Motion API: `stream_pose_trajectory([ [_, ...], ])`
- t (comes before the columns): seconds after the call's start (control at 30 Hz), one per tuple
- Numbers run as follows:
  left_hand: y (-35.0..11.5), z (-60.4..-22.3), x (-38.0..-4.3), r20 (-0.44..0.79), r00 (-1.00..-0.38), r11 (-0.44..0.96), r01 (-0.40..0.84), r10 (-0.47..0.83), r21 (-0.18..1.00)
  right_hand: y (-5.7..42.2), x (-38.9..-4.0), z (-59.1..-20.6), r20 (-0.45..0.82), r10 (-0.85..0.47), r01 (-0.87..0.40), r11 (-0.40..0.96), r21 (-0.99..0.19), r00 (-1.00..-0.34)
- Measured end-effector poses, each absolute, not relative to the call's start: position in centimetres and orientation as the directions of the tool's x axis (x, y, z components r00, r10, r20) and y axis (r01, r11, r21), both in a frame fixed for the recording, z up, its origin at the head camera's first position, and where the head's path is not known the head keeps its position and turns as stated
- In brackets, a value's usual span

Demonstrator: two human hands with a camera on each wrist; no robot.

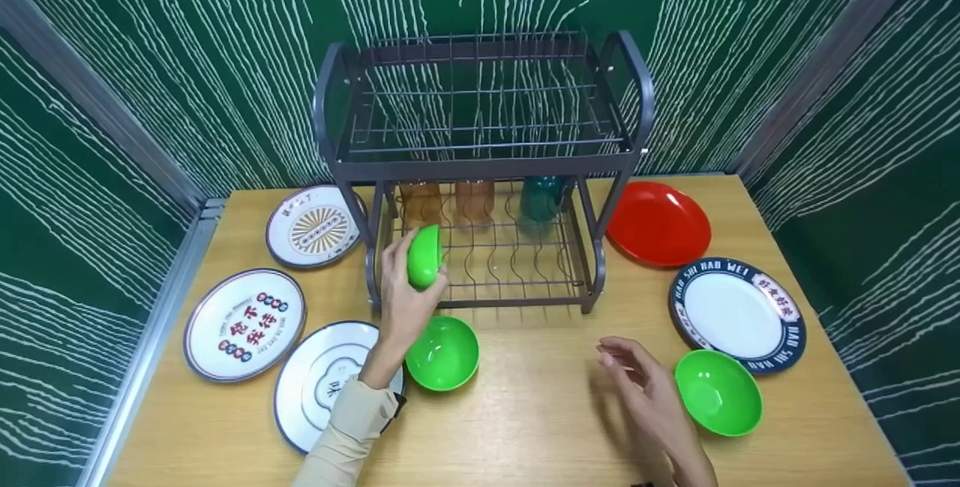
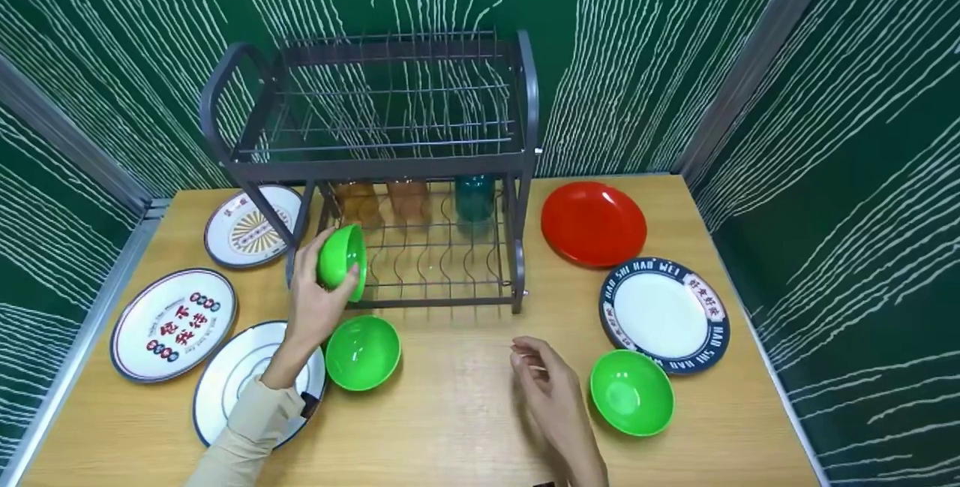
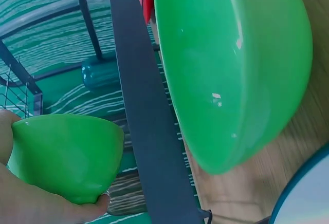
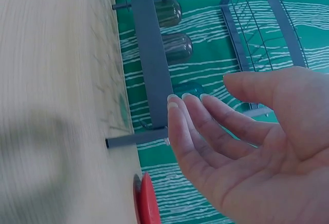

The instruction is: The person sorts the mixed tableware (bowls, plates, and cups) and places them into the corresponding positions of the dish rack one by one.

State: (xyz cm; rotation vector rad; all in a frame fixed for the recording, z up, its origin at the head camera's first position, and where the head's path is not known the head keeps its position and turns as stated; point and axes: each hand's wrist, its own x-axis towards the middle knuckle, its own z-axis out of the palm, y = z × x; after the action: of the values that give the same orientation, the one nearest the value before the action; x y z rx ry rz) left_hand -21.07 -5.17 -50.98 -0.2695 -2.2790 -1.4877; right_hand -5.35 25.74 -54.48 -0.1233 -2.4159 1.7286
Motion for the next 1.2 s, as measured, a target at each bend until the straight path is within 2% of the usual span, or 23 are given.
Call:
stream_pose_trajectory([
  [0.23,-5.4,-51.0,-21.9,0.458,-0.887,0.454,0.381,-0.068,0.806,26.8,-4.5,-54.1,0.126,0.213,-0.045,0.352,-0.935,-0.969],
  [0.53,-5.7,-51.5,-22.6,0.418,-0.904,0.487,0.327,-0.087,0.810,28.3,-3.2,-53.6,0.085,0.270,0.037,0.416,-0.908,-0.959],
  [0.73,-5.8,-51.8,-22.9,0.416,-0.907,0.492,0.331,-0.070,0.805,29.6,-2.3,-53.9,0.140,0.310,0.020,0.462,-0.887,-0.940],
  [0.8,-5.8,-51.8,-23.0,0.410,-0.910,0.491,0.329,-0.065,0.807,30.1,-2.1,-53.9,0.122,0.331,0.055,0.479,-0.876,-0.936],
  [1.03,-5.7,-52.2,-23.0,0.364,-0.929,0.465,0.292,-0.069,0.835,31.7,-1.4,-53.3,-0.060,0.410,0.270,0.479,-0.835,-0.910],
  [1.2,-5.8,-52.4,-23.3,0.355,-0.932,0.464,0.282,-0.076,0.840,32.8,-0.7,-53.3,-0.051,0.449,0.295,0.493,-0.819,-0.892],
])
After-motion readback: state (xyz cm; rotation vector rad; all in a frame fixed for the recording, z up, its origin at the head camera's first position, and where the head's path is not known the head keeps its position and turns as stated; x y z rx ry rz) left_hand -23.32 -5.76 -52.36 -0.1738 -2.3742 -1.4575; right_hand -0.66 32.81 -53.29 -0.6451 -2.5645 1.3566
